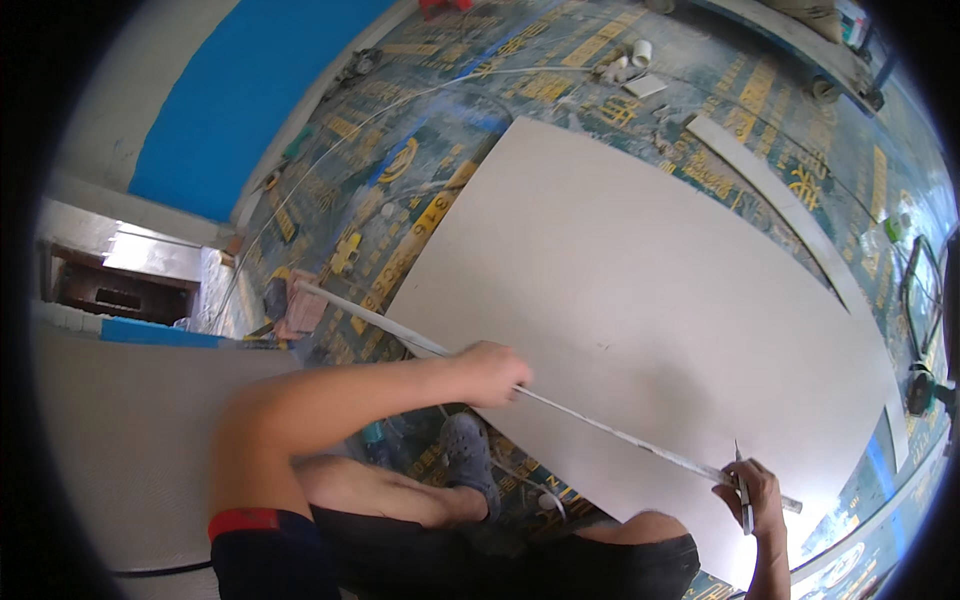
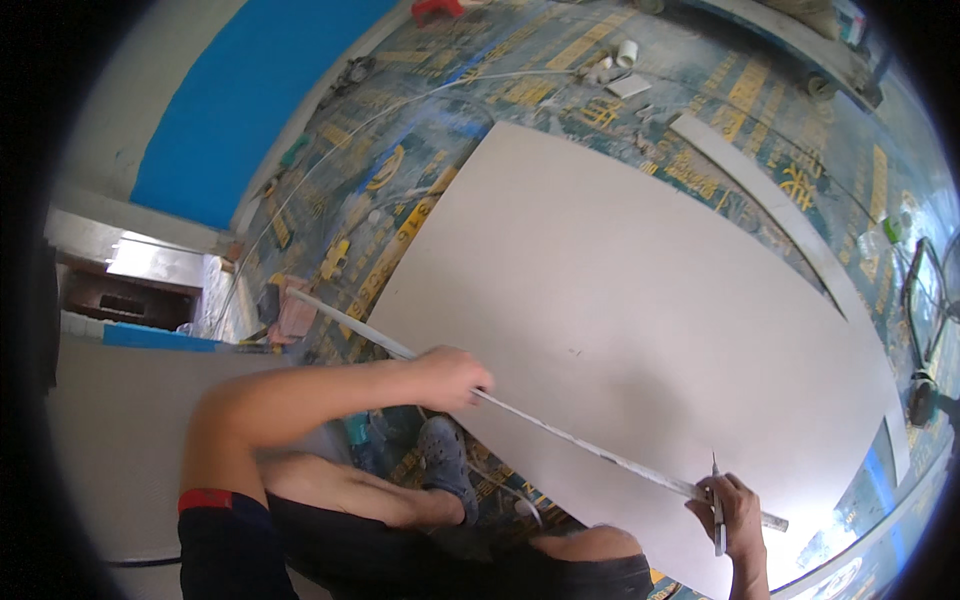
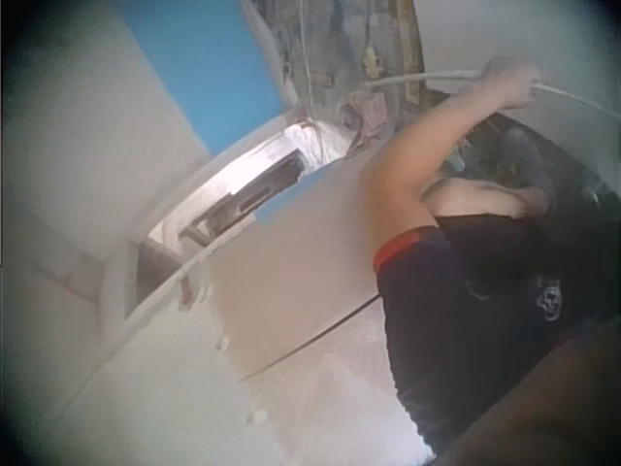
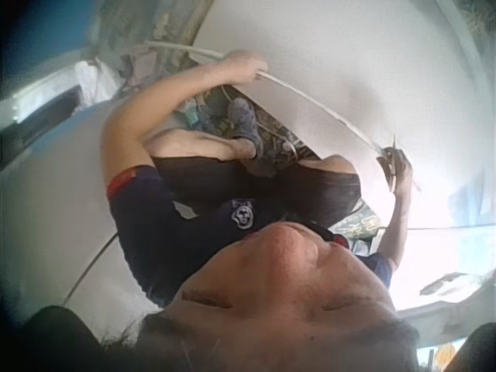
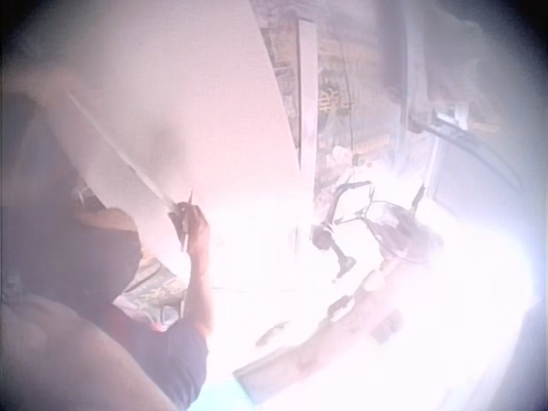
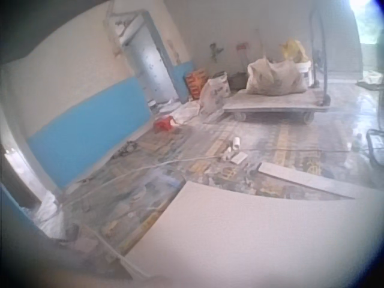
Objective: The person measures a large tile using a tape measure and marks cutting lines with a pen, then uses a circular saw to cut along the marked square on the tile surface.
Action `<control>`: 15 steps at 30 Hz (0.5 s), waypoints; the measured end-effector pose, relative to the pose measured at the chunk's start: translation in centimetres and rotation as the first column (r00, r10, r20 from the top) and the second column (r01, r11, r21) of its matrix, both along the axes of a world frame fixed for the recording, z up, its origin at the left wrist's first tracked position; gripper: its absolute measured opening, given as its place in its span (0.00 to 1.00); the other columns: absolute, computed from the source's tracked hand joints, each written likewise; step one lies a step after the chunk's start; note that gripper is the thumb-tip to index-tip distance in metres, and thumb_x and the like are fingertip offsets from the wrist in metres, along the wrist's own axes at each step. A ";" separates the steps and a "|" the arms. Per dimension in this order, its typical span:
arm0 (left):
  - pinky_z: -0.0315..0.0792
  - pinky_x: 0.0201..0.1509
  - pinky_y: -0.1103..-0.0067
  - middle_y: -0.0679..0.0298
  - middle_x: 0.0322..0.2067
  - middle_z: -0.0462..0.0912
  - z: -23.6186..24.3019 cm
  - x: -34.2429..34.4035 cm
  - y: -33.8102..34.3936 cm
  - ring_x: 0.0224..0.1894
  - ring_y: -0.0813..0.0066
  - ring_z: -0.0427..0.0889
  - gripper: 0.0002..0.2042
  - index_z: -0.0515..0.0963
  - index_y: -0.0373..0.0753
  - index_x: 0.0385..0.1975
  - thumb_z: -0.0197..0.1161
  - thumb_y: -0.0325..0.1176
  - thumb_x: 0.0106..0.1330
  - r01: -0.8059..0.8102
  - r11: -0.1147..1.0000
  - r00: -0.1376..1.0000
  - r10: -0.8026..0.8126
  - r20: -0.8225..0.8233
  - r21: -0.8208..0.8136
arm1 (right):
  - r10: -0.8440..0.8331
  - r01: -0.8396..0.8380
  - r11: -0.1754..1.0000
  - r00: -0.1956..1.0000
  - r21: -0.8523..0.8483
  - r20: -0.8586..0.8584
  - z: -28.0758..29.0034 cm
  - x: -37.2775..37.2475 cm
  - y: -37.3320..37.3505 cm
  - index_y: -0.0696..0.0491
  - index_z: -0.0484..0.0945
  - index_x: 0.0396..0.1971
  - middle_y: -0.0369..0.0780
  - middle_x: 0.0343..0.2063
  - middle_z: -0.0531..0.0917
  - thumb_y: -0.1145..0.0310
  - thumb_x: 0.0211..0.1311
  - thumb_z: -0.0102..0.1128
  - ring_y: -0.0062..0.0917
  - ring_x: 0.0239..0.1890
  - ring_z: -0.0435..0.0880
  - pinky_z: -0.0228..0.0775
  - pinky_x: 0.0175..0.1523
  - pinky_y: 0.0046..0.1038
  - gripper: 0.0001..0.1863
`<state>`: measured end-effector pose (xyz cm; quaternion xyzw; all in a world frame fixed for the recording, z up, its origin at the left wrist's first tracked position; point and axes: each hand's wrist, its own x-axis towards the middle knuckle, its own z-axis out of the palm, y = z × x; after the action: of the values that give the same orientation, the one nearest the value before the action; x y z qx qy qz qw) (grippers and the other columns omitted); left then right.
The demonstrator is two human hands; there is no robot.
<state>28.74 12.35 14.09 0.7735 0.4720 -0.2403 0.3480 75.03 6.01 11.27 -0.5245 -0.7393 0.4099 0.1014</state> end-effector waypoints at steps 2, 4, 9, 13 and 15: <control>0.74 0.43 0.61 0.53 0.33 0.83 -0.2 -3.1 1.1 0.38 0.52 0.82 0.09 0.81 0.39 0.34 0.65 0.35 0.57 0.014 0.992 1.000 -0.012 -0.019 0.124 | -0.053 0.051 0.997 0.998 0.056 0.033 -1.2 1.4 -1.3 0.54 0.79 0.30 0.40 0.20 0.79 0.70 0.42 0.76 0.32 0.22 0.78 0.70 0.28 0.31 0.15; 0.73 0.45 0.61 0.54 0.35 0.83 -1.2 -4.6 2.4 0.39 0.53 0.82 0.09 0.80 0.39 0.35 0.65 0.35 0.57 0.022 0.971 1.000 -0.016 -0.027 0.237 | -0.104 0.099 0.990 0.993 0.104 0.046 -1.7 1.5 -2.2 0.54 0.78 0.31 0.40 0.21 0.78 0.70 0.42 0.76 0.34 0.23 0.78 0.71 0.28 0.32 0.16; 0.65 0.61 0.62 0.53 0.51 0.76 -4.9 -8.1 2.3 0.55 0.55 0.73 0.21 0.76 0.36 0.49 0.66 0.40 0.58 -0.236 0.819 0.970 0.161 0.184 0.523 | -0.132 0.120 0.980 0.989 0.158 0.069 -4.1 -2.1 -2.9 0.54 0.76 0.34 0.43 0.25 0.79 0.71 0.45 0.74 0.40 0.27 0.79 0.73 0.30 0.36 0.17; 0.59 0.67 0.60 0.46 0.61 0.66 -10.3 -9.2 0.6 0.64 0.48 0.64 0.31 0.69 0.34 0.58 0.67 0.46 0.58 -0.347 0.627 0.935 0.180 0.304 0.697 | -0.132 0.107 0.979 0.981 0.172 0.144 -6.1 -3.4 -2.8 0.55 0.76 0.35 0.43 0.25 0.79 0.72 0.46 0.74 0.40 0.26 0.79 0.72 0.30 0.37 0.17; 0.51 0.70 0.53 0.38 0.67 0.51 -12.8 -8.3 0.0 0.68 0.37 0.51 0.39 0.59 0.32 0.66 0.65 0.50 0.60 -0.556 0.506 0.830 0.378 0.409 0.660 | -0.160 0.112 0.967 0.966 0.227 0.204 -6.4 -2.8 -2.7 0.55 0.76 0.36 0.43 0.26 0.79 0.71 0.46 0.73 0.39 0.28 0.79 0.73 0.32 0.36 0.17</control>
<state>20.40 12.31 1.26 0.7087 0.6793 0.1664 0.0929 72.20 3.33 4.91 -0.6025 -0.7478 0.2594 0.1028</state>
